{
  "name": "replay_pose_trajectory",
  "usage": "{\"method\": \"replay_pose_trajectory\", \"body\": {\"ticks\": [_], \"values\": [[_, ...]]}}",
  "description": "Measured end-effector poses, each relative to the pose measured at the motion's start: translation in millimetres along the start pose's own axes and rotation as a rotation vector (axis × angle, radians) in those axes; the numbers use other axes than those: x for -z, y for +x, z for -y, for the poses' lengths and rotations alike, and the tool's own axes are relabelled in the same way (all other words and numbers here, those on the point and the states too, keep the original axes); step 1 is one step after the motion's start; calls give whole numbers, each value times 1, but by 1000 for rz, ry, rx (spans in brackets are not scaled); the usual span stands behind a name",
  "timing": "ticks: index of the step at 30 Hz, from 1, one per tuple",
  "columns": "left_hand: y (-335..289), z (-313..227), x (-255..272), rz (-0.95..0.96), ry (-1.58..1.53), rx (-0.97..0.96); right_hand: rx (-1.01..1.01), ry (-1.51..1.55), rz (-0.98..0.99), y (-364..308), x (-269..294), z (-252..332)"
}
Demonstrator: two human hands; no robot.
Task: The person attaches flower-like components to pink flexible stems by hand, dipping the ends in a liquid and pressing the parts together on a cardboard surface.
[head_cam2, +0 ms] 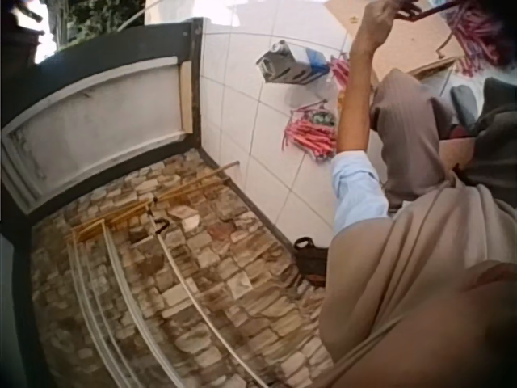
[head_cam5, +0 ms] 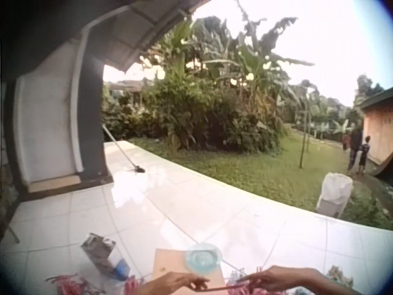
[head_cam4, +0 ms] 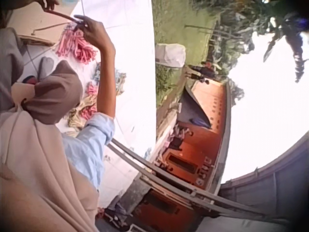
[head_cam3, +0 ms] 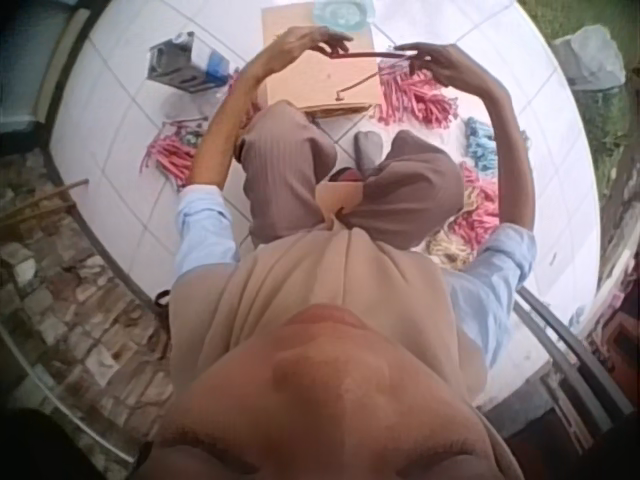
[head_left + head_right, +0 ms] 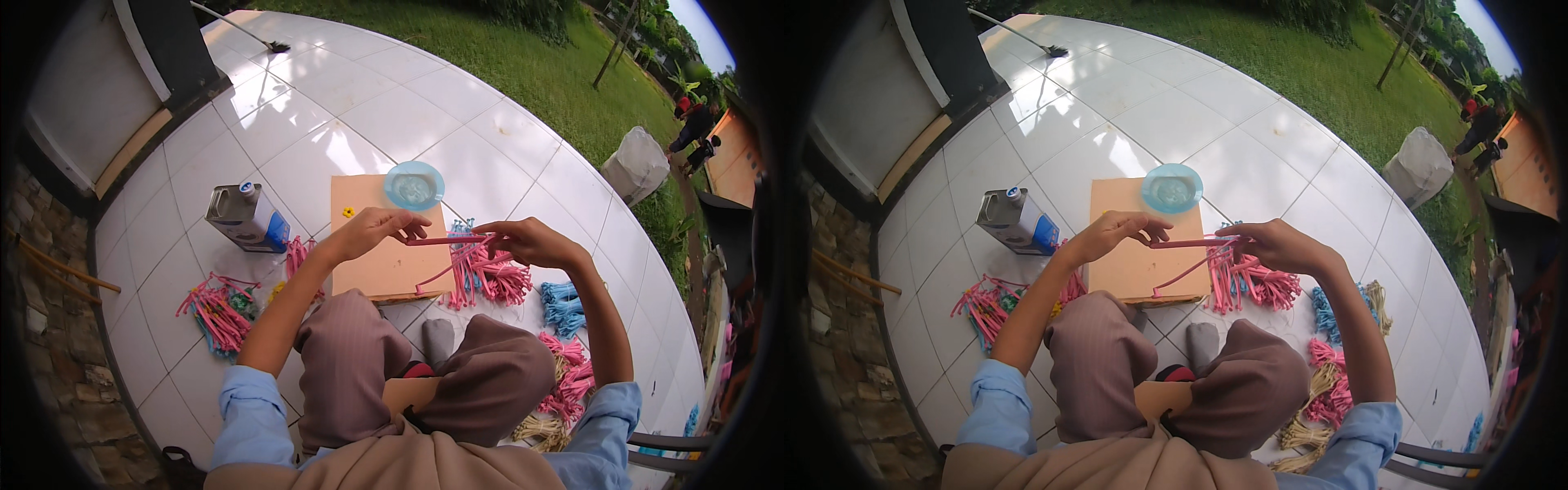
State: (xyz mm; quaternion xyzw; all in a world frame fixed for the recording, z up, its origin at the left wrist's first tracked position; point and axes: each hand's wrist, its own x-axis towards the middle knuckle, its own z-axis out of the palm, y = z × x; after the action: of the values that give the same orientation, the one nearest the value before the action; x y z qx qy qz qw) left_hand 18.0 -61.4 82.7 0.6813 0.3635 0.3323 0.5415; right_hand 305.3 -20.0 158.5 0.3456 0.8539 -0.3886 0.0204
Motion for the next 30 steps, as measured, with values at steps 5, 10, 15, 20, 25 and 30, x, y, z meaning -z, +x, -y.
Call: {"method": "replay_pose_trajectory", "body": {"ticks": [5,10,15,20,25,30], "values": [[-8,-11,-4,43,52,-29,-52,74,48,-5,3,11],[-8,-37,-29,85,357,23,-161,191,68,-3,6,10],[-6,-26,-25,215,252,107,-31,-62,5,-3,-2,8],[-15,-27,-14,258,71,195,-32,-45,32,-7,-9,4],[-17,-26,-12,289,-6,205,31,10,38,-8,-13,-2],[-16,-19,-16,333,-94,223,-30,63,-8,-2,-16,-4]]}}
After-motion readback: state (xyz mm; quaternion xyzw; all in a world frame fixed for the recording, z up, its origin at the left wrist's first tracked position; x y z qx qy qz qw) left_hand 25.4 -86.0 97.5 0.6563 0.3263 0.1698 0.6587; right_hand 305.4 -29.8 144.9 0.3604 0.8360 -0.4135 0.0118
